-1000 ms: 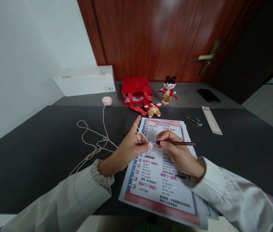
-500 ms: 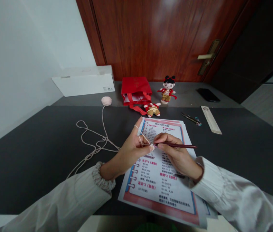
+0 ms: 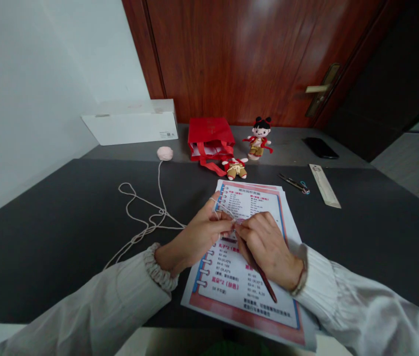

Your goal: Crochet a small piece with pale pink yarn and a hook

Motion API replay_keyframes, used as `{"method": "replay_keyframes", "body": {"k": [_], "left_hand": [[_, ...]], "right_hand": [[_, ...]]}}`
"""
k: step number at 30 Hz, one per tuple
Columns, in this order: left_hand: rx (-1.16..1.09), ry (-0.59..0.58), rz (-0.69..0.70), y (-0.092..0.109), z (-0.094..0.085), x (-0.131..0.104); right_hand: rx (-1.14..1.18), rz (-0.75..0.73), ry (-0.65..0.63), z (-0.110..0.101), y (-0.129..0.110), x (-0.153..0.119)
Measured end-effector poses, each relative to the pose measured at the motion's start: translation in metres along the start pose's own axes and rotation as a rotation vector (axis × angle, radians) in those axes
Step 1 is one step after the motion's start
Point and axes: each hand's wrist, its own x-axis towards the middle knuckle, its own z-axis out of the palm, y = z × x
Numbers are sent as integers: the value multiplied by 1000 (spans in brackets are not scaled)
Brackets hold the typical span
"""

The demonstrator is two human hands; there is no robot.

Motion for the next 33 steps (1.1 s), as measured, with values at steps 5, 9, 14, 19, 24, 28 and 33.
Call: {"method": "replay_keyframes", "body": {"k": [5, 9, 14, 19, 24, 28, 33], "left_hand": [[-115, -52, -123, 2, -4, 0], [-69, -70, -136, 6, -8, -1], [-2, -105, -112, 10, -13, 0], [100, -86, -127, 13, -19, -1], [185, -154, -126, 14, -26, -1], [237, -187, -140, 14, -29, -1], [317, -197, -179, 16, -29, -1]], "right_hand": [[296, 90, 89, 3, 0, -3], [867, 505, 133, 8, -1, -7], [1180, 775, 207, 15, 4, -14], [1198, 778, 185, 12, 11, -17], [1194, 813, 144, 9, 15, -18], [1297, 854, 115, 10, 18, -18], [1244, 822, 47, 3, 21, -13]]}}
